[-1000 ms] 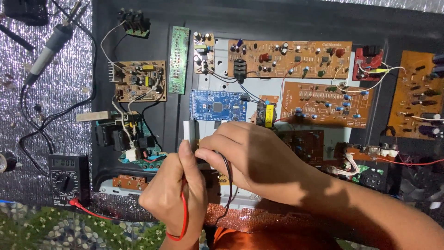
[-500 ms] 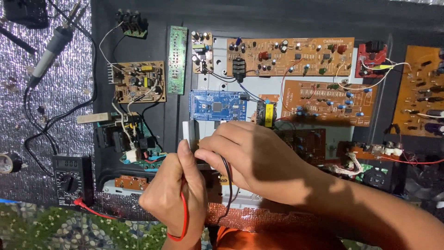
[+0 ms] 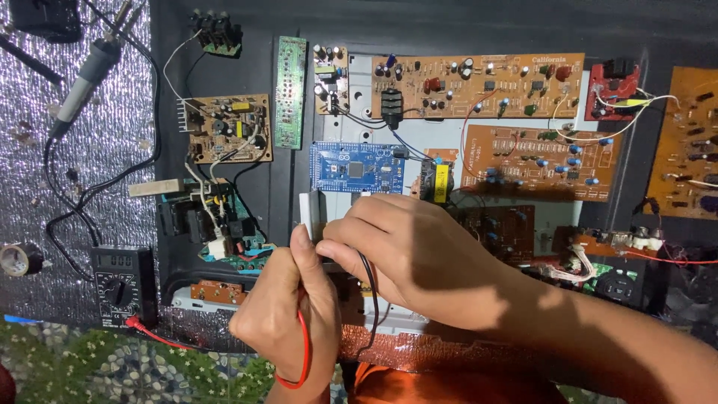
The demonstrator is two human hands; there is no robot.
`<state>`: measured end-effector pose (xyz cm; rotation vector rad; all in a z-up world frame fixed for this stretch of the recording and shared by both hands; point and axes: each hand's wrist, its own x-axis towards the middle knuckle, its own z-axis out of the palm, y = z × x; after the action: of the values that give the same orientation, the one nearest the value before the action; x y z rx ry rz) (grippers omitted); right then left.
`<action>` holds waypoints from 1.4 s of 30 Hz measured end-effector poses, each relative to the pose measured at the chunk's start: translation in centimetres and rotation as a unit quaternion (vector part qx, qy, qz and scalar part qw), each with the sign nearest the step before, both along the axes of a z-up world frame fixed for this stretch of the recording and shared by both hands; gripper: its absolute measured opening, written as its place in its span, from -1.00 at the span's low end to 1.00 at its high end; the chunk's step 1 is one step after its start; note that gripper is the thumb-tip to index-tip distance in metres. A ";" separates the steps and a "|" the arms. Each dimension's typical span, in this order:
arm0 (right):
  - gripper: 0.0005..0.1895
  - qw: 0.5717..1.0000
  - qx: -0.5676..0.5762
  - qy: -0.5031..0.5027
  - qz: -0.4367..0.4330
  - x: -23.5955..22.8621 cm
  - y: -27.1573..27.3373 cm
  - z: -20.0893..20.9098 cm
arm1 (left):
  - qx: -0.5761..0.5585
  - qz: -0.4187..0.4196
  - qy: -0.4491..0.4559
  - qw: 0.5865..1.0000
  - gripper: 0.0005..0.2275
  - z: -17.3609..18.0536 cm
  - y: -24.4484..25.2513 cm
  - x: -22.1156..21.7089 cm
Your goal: The person uses a multimeter to test various points on a circuit board. They hold the red and black probes in their hands and touch them to different components on the board while observing the multimeter display.
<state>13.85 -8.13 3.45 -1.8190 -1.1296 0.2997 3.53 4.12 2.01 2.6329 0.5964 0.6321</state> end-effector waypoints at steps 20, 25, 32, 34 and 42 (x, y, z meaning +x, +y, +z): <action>-0.85 1.000 -0.004 -0.003 -0.013 0.0 0.2 -0.4 | -0.003 -0.004 0.013 1.000 -0.56 -0.2 0.2 -0.1; -0.85 1.000 -0.012 -0.009 -0.014 0.0 0.1 -0.4 | 0.007 -0.001 0.023 1.000 -0.56 -0.2 0.3 -0.2; -0.84 1.000 -0.014 -0.005 -0.015 0.0 0.1 -0.4 | 0.010 -0.003 0.020 1.000 -0.57 -0.3 0.4 -0.1; -0.85 1.000 -0.018 -0.010 -0.015 0.1 0.0 -0.3 | 0.011 -0.005 0.020 1.000 -0.57 0.0 0.4 0.0; -0.89 0.997 -0.065 -0.032 -0.015 0.5 -0.7 0.1 | -0.054 -0.023 -0.025 0.998 -0.61 0.5 0.6 0.0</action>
<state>14.32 -8.82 3.59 -1.9701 -1.1494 0.3043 3.54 4.71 2.52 2.5154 0.5395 0.6309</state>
